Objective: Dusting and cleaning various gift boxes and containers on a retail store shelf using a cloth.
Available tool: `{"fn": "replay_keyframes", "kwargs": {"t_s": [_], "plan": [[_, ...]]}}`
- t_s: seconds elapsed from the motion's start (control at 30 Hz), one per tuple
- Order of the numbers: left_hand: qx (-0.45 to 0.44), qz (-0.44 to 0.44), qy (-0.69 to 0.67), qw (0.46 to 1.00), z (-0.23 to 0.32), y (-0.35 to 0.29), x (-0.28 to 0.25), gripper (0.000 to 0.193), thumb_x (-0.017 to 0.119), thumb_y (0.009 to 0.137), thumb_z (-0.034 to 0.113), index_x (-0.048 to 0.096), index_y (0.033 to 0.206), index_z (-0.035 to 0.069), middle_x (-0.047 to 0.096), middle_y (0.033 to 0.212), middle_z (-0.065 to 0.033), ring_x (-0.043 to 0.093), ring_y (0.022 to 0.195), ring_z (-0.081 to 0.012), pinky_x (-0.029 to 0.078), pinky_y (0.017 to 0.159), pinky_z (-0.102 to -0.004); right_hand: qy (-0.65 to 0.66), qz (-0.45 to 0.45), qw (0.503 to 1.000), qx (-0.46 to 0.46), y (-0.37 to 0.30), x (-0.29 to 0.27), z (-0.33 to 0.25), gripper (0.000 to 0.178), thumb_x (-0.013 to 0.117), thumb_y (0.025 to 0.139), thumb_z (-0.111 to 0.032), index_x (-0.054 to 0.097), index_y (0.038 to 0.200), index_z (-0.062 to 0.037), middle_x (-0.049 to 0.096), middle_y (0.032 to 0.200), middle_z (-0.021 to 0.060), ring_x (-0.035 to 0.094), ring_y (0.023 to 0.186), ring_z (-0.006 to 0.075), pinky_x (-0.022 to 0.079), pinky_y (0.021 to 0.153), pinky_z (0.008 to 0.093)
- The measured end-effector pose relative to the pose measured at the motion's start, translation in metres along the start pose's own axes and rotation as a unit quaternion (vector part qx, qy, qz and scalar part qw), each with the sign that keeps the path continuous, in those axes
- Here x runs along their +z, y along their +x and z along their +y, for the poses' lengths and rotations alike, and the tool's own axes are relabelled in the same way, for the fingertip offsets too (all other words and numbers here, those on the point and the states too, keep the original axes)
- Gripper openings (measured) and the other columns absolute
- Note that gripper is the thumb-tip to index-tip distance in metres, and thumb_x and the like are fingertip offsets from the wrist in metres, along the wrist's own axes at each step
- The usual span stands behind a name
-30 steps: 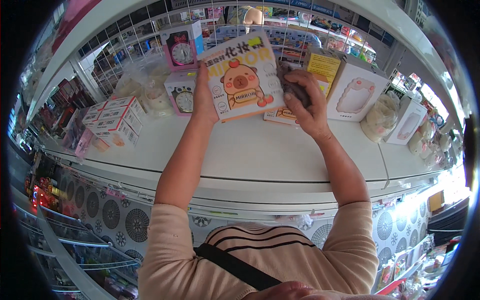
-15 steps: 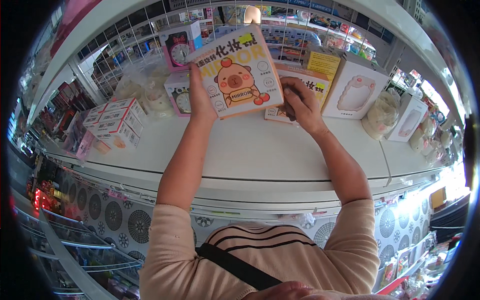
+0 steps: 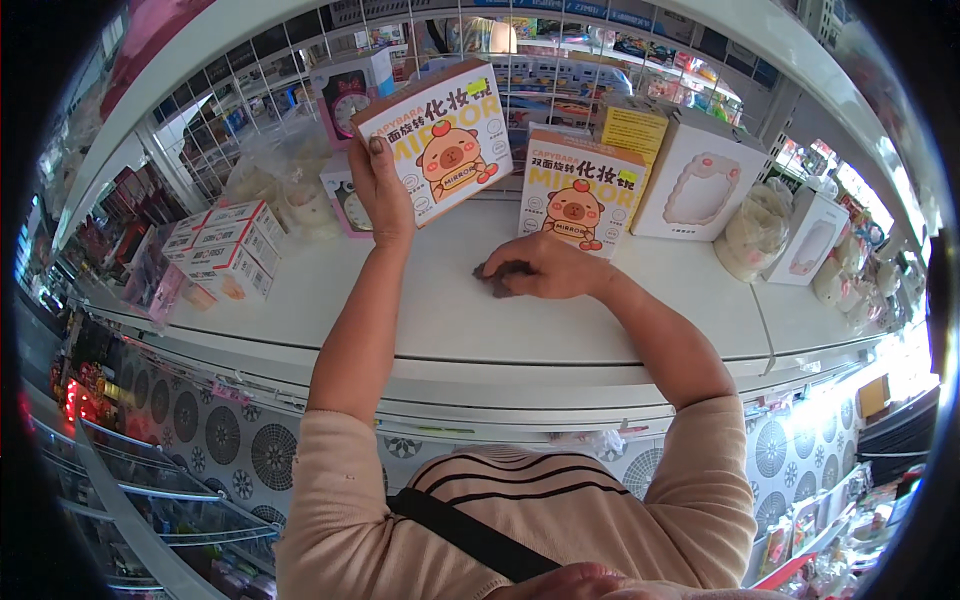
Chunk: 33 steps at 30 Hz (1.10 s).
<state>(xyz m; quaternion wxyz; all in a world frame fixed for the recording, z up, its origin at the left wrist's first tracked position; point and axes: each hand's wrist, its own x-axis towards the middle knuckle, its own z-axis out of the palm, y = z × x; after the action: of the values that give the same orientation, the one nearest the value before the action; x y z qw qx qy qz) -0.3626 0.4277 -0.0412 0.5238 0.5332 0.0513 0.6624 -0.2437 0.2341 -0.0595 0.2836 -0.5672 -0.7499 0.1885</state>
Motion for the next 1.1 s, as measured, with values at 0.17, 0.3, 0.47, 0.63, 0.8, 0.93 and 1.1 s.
{"fn": "replay_keyframes", "kwargs": {"t_s": [0.17,0.3,0.47,0.63,0.8,0.93,1.1], "plan": [[0.078,-0.024,0.110,0.991,-0.020,0.002,0.001,0.049,0.048,0.093,0.045,0.046,0.115,0.001,0.057,0.102,-0.0101,0.056,0.090,-0.0146,0.045,0.079,-0.0281,0.022,0.018,1.000,-0.014,0.000,0.007,0.007,0.025,0.063,0.074,-0.010,0.063,0.099,-0.0022,0.065,0.089,0.0142,0.063,0.081,0.0268,0.049,0.075,0.0348],[0.022,-0.053,0.205,0.977,-0.041,0.006,0.013,0.046,0.047,0.095,0.040,0.049,0.114,-0.002,0.056,0.107,-0.0113,0.052,0.095,-0.0175,0.039,0.085,-0.0294,0.016,-0.011,1.000,-0.017,0.002,0.008,0.009,0.024,0.056,0.079,-0.004,0.061,0.102,-0.0008,0.063,0.097,0.0122,0.063,0.087,0.0226,0.049,0.079,0.0320],[0.017,-0.088,0.224,0.971,-0.052,0.018,0.027,0.045,0.047,0.095,0.040,0.050,0.112,-0.001,0.057,0.103,-0.0114,0.053,0.095,-0.0181,0.040,0.082,-0.0291,-0.010,-0.007,0.999,-0.033,-0.001,0.005,0.006,0.024,0.057,0.079,-0.006,0.061,0.102,-0.0013,0.062,0.096,0.0126,0.062,0.087,0.0257,0.049,0.079,0.0339],[0.059,-0.083,0.255,0.962,-0.089,0.020,-0.004,0.054,0.039,0.096,0.048,0.047,0.120,0.001,0.053,0.105,-0.0145,0.049,0.096,-0.0240,0.037,0.086,-0.0376,-0.030,-0.004,0.998,-0.049,0.004,0.010,0.002,0.022,0.062,0.076,-0.009,0.062,0.096,-0.0016,0.063,0.092,0.0142,0.061,0.086,0.0310,0.049,0.078,0.0378],[0.065,-0.187,0.315,0.928,-0.074,0.015,0.003,0.056,0.039,0.096,0.046,0.040,0.130,0.002,0.048,0.104,-0.0203,0.044,0.097,-0.0336,0.033,0.092,-0.0396,-0.023,-0.010,0.999,-0.037,-0.007,0.007,0.007,0.021,0.062,0.077,-0.010,0.062,0.097,-0.0037,0.062,0.094,0.0134,0.061,0.088,0.0314,0.048,0.079,0.0386],[0.023,-0.156,0.425,0.891,-0.072,0.012,0.002,0.057,0.040,0.096,0.042,0.028,0.142,0.010,0.044,0.123,-0.0218,0.041,0.117,-0.0350,0.030,0.101,-0.0398,-0.043,-0.014,0.998,-0.046,-0.008,0.006,0.005,0.022,0.061,0.078,-0.010,0.061,0.099,-0.0045,0.062,0.096,0.0130,0.061,0.088,0.0316,0.048,0.079,0.0394],[0.107,-0.181,0.498,0.841,-0.071,0.019,0.000,0.069,0.059,0.086,0.026,0.025,0.138,-0.003,0.043,0.109,-0.0265,0.042,0.101,-0.0384,0.032,0.095,-0.0425,-0.052,-0.012,0.998,-0.032,-0.004,0.006,0.000,0.022,0.059,0.080,-0.011,0.061,0.101,-0.0074,0.061,0.096,0.0124,0.060,0.089,0.0322,0.048,0.079,0.0413]]}}
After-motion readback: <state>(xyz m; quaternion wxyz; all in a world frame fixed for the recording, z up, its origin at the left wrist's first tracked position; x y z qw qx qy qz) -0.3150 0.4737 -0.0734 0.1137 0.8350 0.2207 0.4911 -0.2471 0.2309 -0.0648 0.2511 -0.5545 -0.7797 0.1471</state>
